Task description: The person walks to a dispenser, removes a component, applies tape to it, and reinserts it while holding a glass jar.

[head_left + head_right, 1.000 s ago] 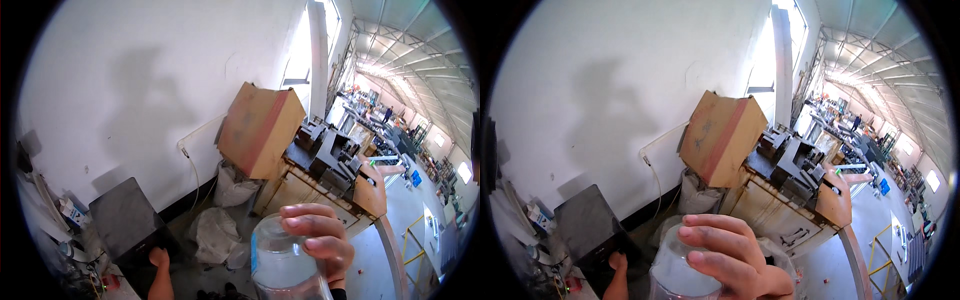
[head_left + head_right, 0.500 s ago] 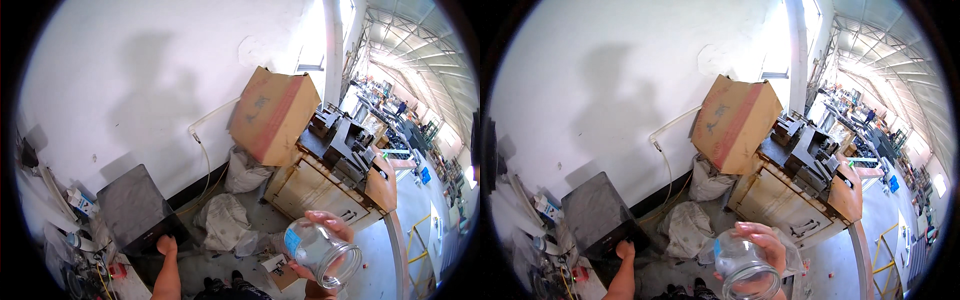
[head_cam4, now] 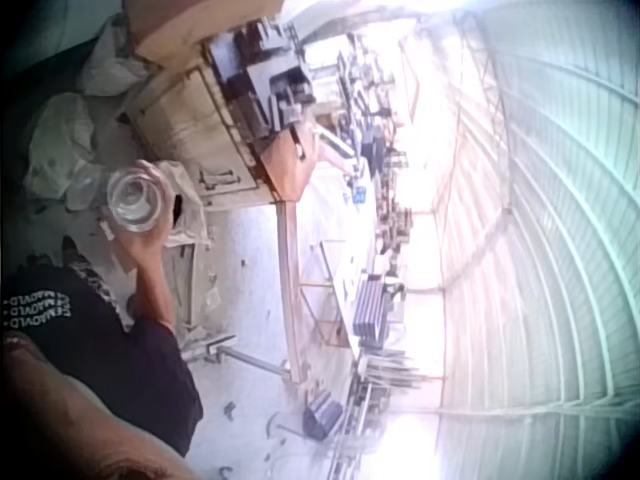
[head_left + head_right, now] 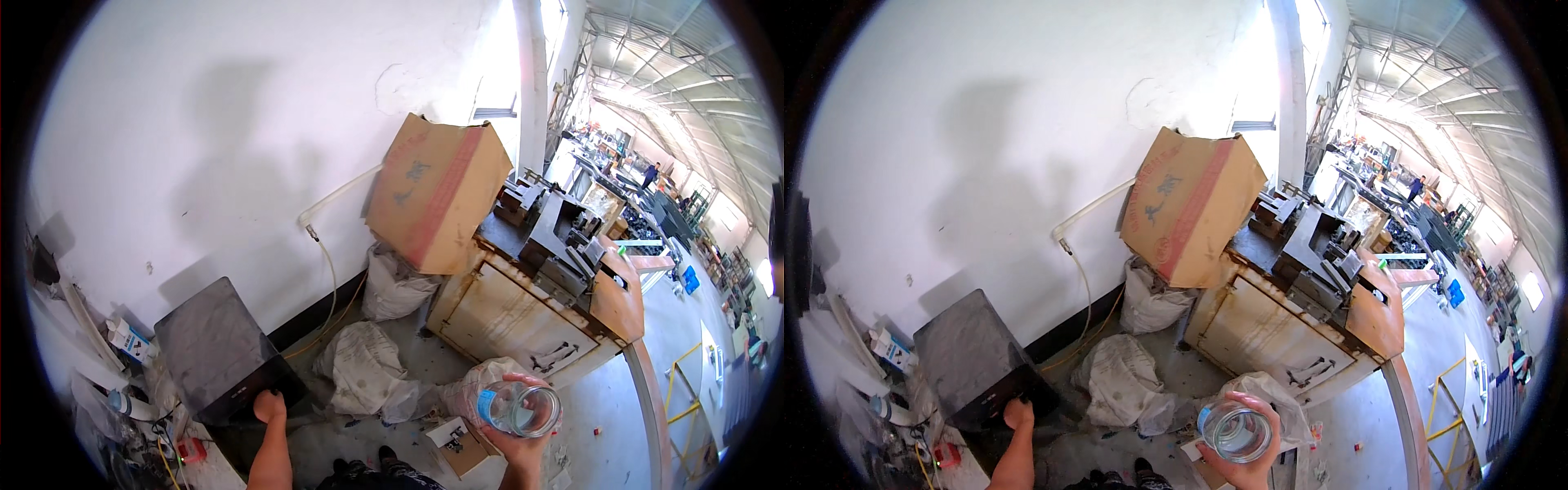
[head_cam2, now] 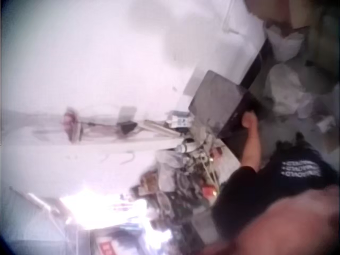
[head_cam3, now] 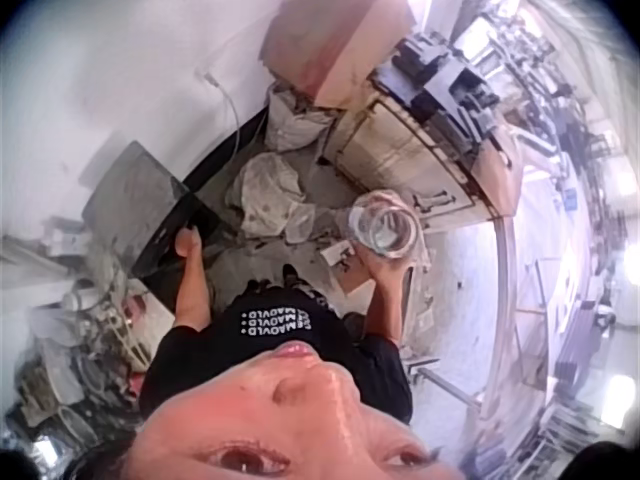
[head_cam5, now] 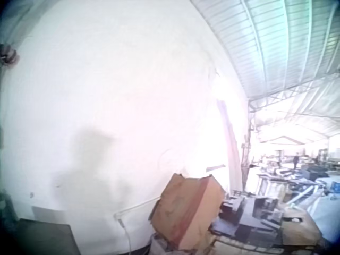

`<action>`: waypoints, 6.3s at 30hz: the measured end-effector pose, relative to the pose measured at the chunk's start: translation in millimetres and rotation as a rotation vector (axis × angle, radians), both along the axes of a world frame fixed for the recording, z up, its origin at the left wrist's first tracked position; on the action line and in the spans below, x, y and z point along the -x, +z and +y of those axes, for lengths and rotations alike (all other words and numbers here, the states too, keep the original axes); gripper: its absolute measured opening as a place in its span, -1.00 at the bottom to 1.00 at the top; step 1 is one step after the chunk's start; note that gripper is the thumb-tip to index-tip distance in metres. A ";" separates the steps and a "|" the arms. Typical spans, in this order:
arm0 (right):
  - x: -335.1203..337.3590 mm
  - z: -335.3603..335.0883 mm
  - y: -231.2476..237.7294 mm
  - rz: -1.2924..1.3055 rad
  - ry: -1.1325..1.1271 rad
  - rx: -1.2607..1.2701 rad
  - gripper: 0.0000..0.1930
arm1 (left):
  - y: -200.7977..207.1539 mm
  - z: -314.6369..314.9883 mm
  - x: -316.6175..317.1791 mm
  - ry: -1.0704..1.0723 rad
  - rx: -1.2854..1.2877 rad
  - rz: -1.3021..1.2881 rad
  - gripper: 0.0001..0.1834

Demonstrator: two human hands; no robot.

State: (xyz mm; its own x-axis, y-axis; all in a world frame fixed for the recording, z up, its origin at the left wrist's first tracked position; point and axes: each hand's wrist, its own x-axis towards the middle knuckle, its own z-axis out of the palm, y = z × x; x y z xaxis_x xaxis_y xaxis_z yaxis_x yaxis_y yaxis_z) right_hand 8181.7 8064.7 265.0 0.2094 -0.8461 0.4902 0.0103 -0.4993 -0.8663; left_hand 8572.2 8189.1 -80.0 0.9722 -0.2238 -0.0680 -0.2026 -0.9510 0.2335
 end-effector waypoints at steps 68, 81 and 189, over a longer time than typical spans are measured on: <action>-70.4 -7.2 97.1 0.076 0.088 0.732 -0.15 | -11.0 -1.3 -6.1 0.026 -0.020 0.048 -0.66; -95.7 6.5 124.9 -0.061 -0.091 0.962 -0.11 | -10.1 -0.1 1.6 0.041 0.079 -0.096 -0.68; -33.2 -14.9 -56.7 0.124 0.055 -0.069 -0.19 | -4.7 -1.6 -5.2 0.005 0.015 0.044 -0.63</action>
State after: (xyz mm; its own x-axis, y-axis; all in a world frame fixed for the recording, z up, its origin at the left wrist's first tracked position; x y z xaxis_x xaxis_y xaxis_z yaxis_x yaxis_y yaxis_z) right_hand 8214.9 8049.9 208.3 0.3116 -0.8626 0.3984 -0.0736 -0.4400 -0.8950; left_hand 8577.4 8187.4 -84.7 0.9694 -0.2207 -0.1077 -0.1874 -0.9483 0.2562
